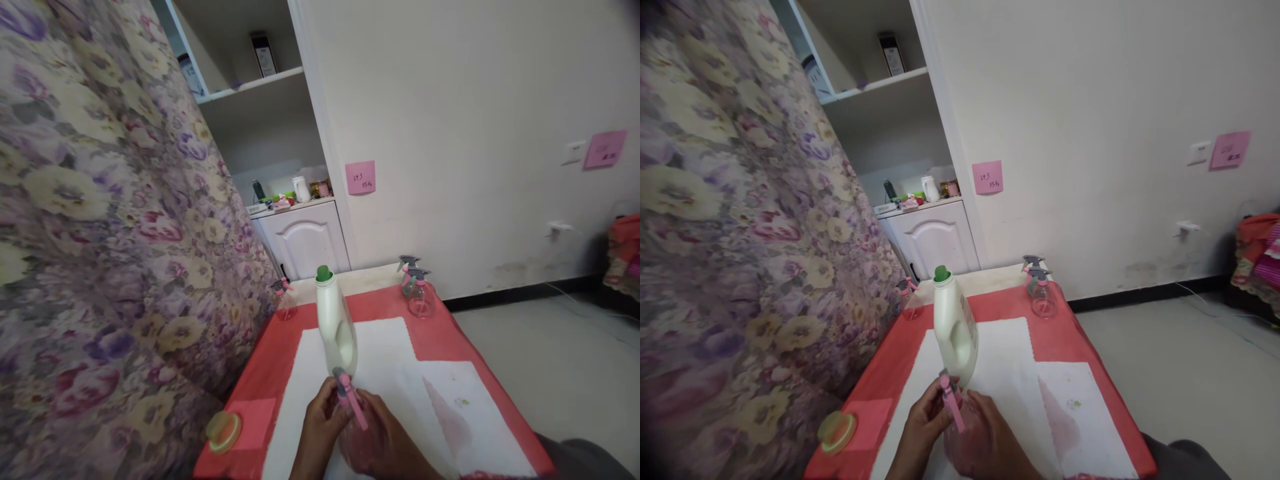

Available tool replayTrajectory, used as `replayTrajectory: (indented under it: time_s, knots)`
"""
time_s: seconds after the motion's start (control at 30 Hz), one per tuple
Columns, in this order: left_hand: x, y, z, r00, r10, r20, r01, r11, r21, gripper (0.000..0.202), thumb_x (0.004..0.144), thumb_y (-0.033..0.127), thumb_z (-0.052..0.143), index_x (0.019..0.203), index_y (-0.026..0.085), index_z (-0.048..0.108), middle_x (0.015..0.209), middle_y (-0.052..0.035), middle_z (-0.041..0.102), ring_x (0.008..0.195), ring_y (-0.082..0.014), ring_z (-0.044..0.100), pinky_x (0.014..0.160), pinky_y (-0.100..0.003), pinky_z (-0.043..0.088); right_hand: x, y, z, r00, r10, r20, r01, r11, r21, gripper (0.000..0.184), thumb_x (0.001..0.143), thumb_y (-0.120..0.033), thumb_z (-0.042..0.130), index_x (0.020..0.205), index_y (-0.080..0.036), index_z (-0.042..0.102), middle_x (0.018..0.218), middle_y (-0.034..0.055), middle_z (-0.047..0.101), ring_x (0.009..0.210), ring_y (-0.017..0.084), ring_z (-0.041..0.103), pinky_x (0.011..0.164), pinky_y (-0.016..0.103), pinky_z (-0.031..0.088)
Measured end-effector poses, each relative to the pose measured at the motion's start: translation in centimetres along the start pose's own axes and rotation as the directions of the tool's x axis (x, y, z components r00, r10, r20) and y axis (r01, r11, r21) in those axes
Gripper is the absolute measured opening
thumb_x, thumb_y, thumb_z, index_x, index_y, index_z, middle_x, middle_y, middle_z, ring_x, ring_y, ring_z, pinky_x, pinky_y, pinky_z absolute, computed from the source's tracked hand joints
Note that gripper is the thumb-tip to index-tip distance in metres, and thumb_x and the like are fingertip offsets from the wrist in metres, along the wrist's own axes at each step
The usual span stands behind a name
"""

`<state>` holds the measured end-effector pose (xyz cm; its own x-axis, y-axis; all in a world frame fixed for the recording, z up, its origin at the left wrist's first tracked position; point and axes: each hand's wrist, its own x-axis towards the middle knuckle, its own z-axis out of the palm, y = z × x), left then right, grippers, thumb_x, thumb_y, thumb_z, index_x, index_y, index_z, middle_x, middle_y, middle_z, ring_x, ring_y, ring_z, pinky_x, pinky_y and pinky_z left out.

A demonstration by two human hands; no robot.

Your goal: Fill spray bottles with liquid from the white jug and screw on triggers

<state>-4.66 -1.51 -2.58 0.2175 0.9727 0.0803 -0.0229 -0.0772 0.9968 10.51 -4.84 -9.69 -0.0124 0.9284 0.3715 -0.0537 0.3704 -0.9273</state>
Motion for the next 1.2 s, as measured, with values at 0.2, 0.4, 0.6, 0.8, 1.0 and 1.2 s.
replayTrajectory:
  time_s: [0.2,0.4,0.6,0.8,1.0,1.2]
  knots:
    - [-1.0,1.9,0.8,0.997,-0.051,0.063,0.054,0.997,-0.052,0.042,0.077,0.041,0.072,0.115,0.023,0.068,0.112,-0.0075,0.072,0.106,-0.0259,0.063,0.097,-0.036,0.044,-0.4,-1.0,-1.0,0.974,-0.010,0.226,-0.064,0.947,0.316,0.080,0.063,-0.033,0.079,0.137,-0.025,0.048,0.144,0.0108,0.052,0.133,0.031,0.047,0.110,0.047,0.035]
    - [-1.8,3.8,2.5,0.994,-0.098,0.041,0.105,0.961,-0.255,0.040,0.080,0.045,0.068,0.111,0.019,0.068,0.101,-0.0086,0.073,0.085,-0.0219,0.067,0.076,-0.030,0.049,-1.2,-1.6,-1.1,0.954,0.121,0.273,-0.224,0.894,0.387,0.083,0.056,-0.051,0.080,0.130,-0.026,0.053,0.125,0.0096,0.062,0.115,0.033,0.059,0.092,0.043,0.049]
    - [-2.0,3.9,3.0,0.997,-0.075,-0.018,0.063,0.930,-0.361,0.032,0.079,0.040,0.071,0.100,0.015,0.069,0.093,-0.0085,0.072,0.091,-0.0216,0.067,0.086,-0.031,0.047,-1.6,-1.1,-0.5,0.954,0.108,0.280,-0.247,0.813,0.528,0.070,0.055,-0.048,0.078,0.118,-0.025,0.061,0.103,0.0049,0.068,0.092,0.026,0.064,0.076,0.034,0.050]
    - [-1.8,3.4,2.9,0.991,-0.075,-0.108,0.034,0.940,-0.339,0.031,0.079,0.037,0.072,0.100,0.015,0.071,0.096,-0.0083,0.072,0.087,-0.0191,0.067,0.086,-0.031,0.048,-1.7,-2.0,-1.4,0.933,0.183,0.311,-0.318,0.825,0.468,0.071,0.055,-0.042,0.075,0.122,-0.026,0.061,0.106,0.0050,0.067,0.093,0.027,0.063,0.073,0.033,0.051]
    - [-1.7,3.7,2.2,0.986,-0.006,-0.165,-0.014,0.993,-0.120,0.038,0.077,0.042,0.072,0.104,0.014,0.071,0.100,-0.0105,0.073,0.092,-0.0215,0.065,0.086,-0.032,0.049,-1.8,-1.8,-1.9,0.950,0.153,0.274,-0.253,0.888,0.383,0.074,0.060,-0.051,0.075,0.127,-0.026,0.057,0.116,0.0076,0.066,0.106,0.031,0.061,0.087,0.040,0.048]
    - [-1.5,3.6,1.8,0.989,-0.007,-0.147,-0.008,0.995,-0.102,0.039,0.077,0.044,0.072,0.105,0.016,0.071,0.102,-0.0108,0.075,0.098,-0.0237,0.067,0.091,-0.035,0.048,-1.8,-0.6,-1.8,0.953,0.144,0.267,-0.241,0.894,0.378,0.086,0.058,-0.064,0.076,0.131,-0.025,0.054,0.125,0.0109,0.061,0.114,0.034,0.055,0.093,0.043,0.044]
